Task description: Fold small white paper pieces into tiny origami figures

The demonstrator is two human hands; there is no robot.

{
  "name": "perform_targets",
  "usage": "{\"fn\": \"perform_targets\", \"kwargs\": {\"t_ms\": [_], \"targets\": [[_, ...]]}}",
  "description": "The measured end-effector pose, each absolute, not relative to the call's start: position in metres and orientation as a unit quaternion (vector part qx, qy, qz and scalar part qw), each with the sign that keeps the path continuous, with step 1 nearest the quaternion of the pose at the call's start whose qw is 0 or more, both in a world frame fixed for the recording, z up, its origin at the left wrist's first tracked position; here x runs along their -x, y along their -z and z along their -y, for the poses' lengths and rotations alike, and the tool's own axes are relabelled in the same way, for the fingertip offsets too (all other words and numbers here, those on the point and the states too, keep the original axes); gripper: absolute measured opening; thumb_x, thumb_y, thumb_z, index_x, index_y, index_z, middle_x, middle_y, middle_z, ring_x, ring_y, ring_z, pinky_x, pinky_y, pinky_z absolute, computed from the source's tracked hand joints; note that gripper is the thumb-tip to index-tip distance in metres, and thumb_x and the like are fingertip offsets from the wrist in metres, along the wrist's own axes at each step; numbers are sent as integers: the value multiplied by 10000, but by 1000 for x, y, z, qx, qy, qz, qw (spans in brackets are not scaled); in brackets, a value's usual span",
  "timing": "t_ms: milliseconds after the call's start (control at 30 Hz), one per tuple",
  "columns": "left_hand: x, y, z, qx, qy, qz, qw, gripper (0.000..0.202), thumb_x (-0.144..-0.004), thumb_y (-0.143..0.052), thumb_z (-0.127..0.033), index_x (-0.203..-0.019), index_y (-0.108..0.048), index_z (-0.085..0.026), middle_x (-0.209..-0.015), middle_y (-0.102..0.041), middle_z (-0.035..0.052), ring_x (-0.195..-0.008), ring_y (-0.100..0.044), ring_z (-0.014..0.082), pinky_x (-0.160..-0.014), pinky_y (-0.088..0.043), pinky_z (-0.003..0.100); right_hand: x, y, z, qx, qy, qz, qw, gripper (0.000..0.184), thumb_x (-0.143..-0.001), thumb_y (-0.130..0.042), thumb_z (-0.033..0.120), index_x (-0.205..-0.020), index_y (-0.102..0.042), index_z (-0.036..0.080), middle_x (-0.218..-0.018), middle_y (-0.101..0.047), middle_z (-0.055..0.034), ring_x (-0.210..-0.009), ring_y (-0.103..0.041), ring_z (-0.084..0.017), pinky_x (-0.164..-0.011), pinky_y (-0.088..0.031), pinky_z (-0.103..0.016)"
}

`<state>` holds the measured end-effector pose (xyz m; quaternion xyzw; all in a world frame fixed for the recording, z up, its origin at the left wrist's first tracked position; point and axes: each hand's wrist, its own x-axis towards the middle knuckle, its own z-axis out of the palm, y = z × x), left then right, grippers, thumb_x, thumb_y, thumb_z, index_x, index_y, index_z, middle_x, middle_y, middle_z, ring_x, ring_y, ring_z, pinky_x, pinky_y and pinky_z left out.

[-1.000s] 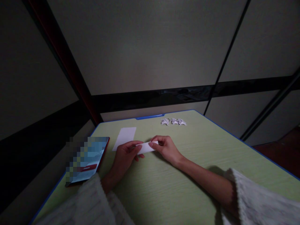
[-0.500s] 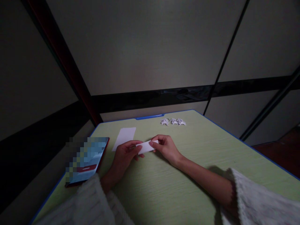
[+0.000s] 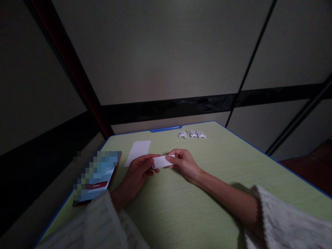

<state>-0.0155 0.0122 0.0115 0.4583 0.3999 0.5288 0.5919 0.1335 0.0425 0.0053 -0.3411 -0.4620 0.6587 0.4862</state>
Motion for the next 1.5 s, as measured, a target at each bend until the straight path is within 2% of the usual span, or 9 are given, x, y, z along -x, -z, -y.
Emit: {"fn": "perform_targets", "kwargs": {"t_ms": [400,800,967,1100,1300,1500], "targets": [[13,-15,-11,-444,-520,-415,600,224,-615,-585,-218,-821,-636,-146,-681,-621,31,-514,-517,68,-429,-388,139,-135,-2,-45,347,-635,480,495,204,-484,-675,275,-540,-565,113,-457,-505,31,-407,-402,-36,-399,-303,-170],[12,-14,-11,-420,-526,-393,627,152,-645,-564,-195,-768,-635,-141,-545,-594,-13,-487,-528,60,-443,-405,126,-136,-5,-44,369,-585,505,516,191,-502,-658,280,-540,-572,115,-409,-457,46,-373,-337,-34,-381,-225,-186],[11,-16,-11,-430,-537,-432,583,241,-579,-619,-151,-819,-615,-129,-649,-614,-1,-521,-539,67,-462,-405,143,-136,-8,-43,388,-540,526,530,167,-498,-653,248,-536,-569,109,-436,-474,39,-396,-363,-42,-400,-258,-186],[11,-15,-12,-452,-526,-468,548,285,-577,-624,-150,-860,-596,-128,-629,-605,-13,-517,-532,68,-482,-398,159,-137,-6,-44,395,-500,562,527,165,-527,-630,259,-556,-565,110,-493,-501,19,-444,-406,-61,-446,-306,-198],[13,-14,-13,-488,-506,-507,499,211,-616,-590,-210,-793,-602,-95,-621,-617,3,-561,-539,92,-547,-409,190,-138,-2,-44,407,-484,601,489,174,-545,-614,280,-566,-558,117,-529,-512,5,-469,-419,-75,-463,-324,-206],[11,-17,-13,-478,-495,-545,480,192,-584,-607,-189,-749,-607,-89,-572,-618,-7,-514,-530,93,-525,-408,198,-136,-5,-43,431,-480,600,474,190,-545,-608,290,-558,-556,108,-512,-506,4,-445,-400,-68,-437,-306,-201]]}}
